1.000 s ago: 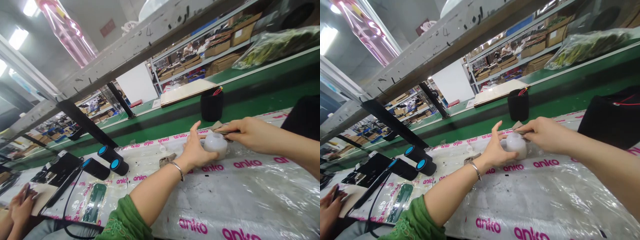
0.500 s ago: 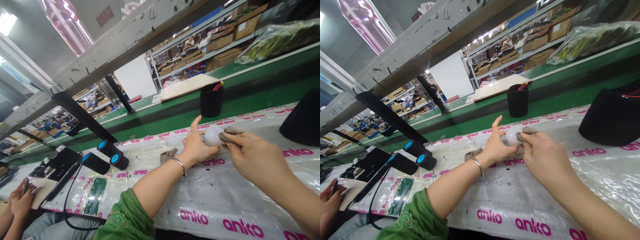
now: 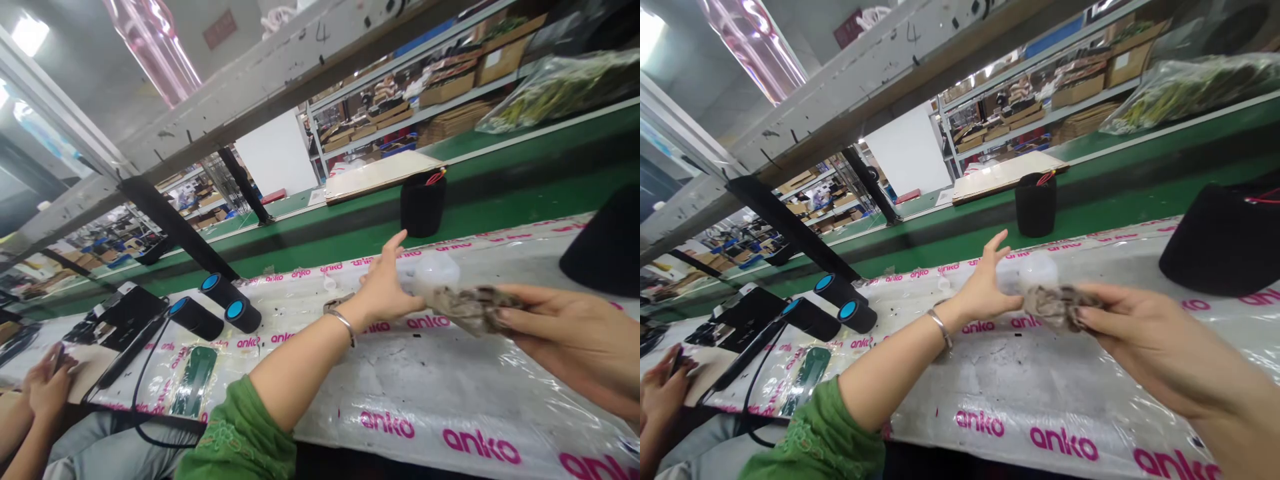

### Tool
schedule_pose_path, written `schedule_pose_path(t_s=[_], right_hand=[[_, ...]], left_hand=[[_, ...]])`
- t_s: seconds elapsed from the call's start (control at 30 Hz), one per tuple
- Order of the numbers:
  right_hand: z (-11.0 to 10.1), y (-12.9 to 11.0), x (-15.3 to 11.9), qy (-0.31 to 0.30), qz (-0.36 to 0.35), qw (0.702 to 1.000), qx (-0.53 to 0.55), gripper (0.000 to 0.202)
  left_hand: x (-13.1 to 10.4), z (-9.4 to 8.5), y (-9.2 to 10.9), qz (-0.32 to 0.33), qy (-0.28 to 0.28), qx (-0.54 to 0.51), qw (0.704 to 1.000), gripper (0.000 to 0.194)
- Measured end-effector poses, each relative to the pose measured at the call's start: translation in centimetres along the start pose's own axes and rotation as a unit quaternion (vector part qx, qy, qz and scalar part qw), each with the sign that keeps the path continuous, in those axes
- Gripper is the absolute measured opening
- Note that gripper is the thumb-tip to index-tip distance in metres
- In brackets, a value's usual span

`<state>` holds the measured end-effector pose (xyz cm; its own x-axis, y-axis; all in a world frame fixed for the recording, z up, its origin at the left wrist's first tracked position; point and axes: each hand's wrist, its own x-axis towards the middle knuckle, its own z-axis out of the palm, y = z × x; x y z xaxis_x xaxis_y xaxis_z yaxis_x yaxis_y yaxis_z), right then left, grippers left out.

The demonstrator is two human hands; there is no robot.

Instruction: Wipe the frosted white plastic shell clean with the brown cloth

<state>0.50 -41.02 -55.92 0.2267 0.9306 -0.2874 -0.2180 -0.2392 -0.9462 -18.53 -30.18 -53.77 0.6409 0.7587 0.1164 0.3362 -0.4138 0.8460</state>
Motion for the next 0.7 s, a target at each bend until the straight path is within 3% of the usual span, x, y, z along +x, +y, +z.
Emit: schedule_pose_path(t_s=[0.07, 0.13, 0.2, 0.3, 0.4, 0.53, 0.7], right_hand=[[-1.3, 0.8, -0.6, -0.012, 0.053, 0.995, 0.087, 0.066], [-2.1, 1.5, -1.2, -0.008, 0.066, 0.990, 0.126, 0.069], [-2.1, 1.8, -1.8, -0.008, 0.070, 0.988, 0.137, 0.068], [-1.6, 1.8, -2.4, -0.007, 0.067, 0.988, 0.136, 0.064], [-0.9, 1.6, -2.6, 0.006, 0.065, 0.990, 0.123, 0.072], [-0.4, 1.5, -2.7, 0.068, 0.047, 0.994, 0.074, 0.080], [0.2, 1.0, -3.2, 0.195, 0.008, 0.974, -0.112, 0.055]], left_hand=[[-0.8, -0.9, 1.3, 0.016, 0.043, -0.005, 0.999, 0.090], [-1.7, -1.5, 2.9, -0.001, 0.044, -0.055, 0.998, 0.070], [-2.5, -1.7, 4.3, -0.076, -0.023, -0.164, 0.983, 0.058], [-3.3, -1.3, 5.2, -0.216, -0.161, -0.302, 0.914, 0.049], [-3.6, -0.7, 4.8, -0.263, -0.212, -0.341, 0.877, 0.038], [-3.6, 0.1, 4.0, -0.271, -0.152, -0.338, 0.888, 0.025], [-4.3, 1.4, 3.9, -0.237, 0.006, -0.232, 0.943, 0.029]])
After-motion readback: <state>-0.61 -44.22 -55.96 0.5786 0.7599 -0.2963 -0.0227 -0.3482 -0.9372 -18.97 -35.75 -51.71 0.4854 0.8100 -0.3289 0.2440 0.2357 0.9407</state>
